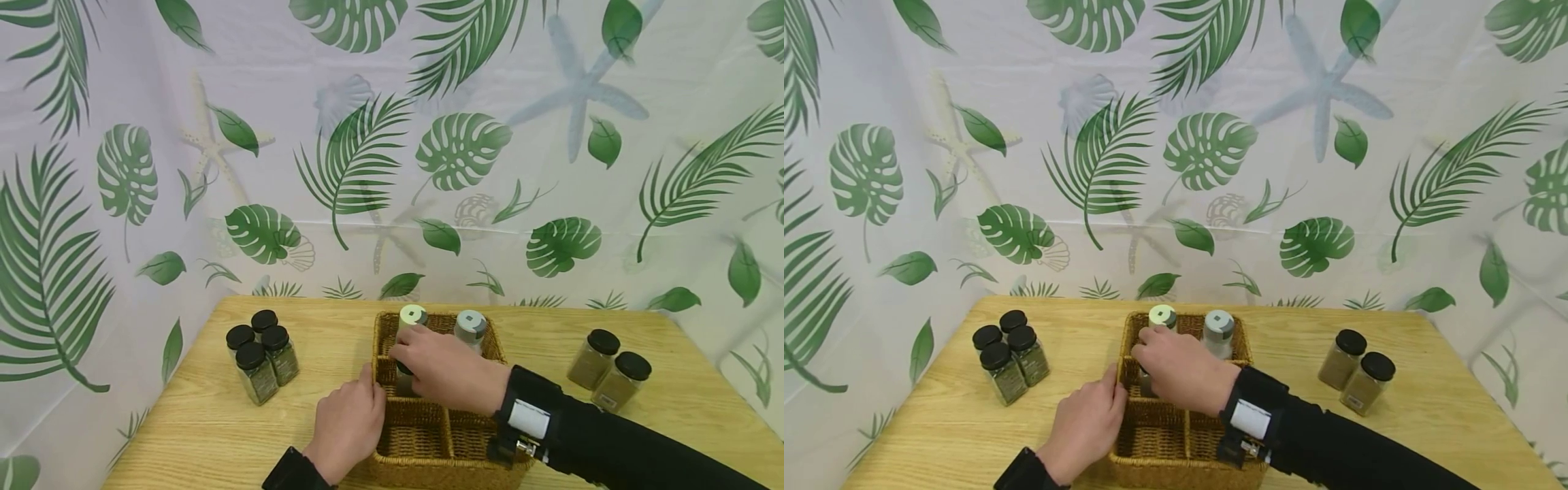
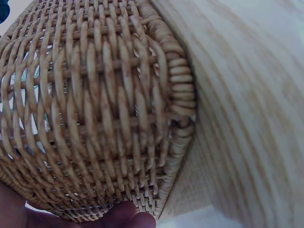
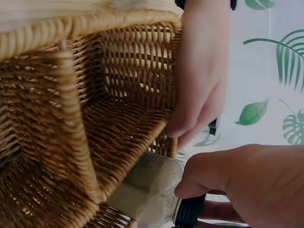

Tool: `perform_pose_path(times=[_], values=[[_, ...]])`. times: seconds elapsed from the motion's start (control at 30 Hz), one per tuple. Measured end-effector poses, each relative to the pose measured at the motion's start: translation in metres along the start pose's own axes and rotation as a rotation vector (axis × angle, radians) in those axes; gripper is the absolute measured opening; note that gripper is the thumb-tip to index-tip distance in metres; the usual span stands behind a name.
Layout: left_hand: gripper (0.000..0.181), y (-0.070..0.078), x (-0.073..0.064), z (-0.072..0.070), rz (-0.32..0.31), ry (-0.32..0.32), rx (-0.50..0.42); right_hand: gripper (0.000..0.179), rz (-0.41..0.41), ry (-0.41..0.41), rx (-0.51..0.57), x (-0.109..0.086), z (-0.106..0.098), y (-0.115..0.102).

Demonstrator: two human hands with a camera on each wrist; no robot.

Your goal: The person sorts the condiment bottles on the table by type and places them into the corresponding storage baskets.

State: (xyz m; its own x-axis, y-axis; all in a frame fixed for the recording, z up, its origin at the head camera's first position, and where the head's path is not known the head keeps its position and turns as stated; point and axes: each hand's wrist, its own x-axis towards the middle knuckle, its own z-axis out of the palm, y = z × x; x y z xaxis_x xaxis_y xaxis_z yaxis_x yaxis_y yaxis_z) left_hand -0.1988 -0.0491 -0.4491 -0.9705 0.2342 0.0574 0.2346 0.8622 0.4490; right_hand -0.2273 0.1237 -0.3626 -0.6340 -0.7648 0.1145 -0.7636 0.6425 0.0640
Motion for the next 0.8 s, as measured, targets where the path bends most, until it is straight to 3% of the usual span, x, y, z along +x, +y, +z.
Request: perform_pose_path(times=[0.33,0.8], values=[[0.049,0.000,0.000,0.000,-0.007,-0.008,-0.002,0.030,-0.050,0.011,-0.025,0.007,0.013,-0.001],[0.051,0.002,-0.001,-0.002,-0.013,-0.016,-0.002,0.032,-0.038,0.013,0.039,0.007,0.012,0.001]])
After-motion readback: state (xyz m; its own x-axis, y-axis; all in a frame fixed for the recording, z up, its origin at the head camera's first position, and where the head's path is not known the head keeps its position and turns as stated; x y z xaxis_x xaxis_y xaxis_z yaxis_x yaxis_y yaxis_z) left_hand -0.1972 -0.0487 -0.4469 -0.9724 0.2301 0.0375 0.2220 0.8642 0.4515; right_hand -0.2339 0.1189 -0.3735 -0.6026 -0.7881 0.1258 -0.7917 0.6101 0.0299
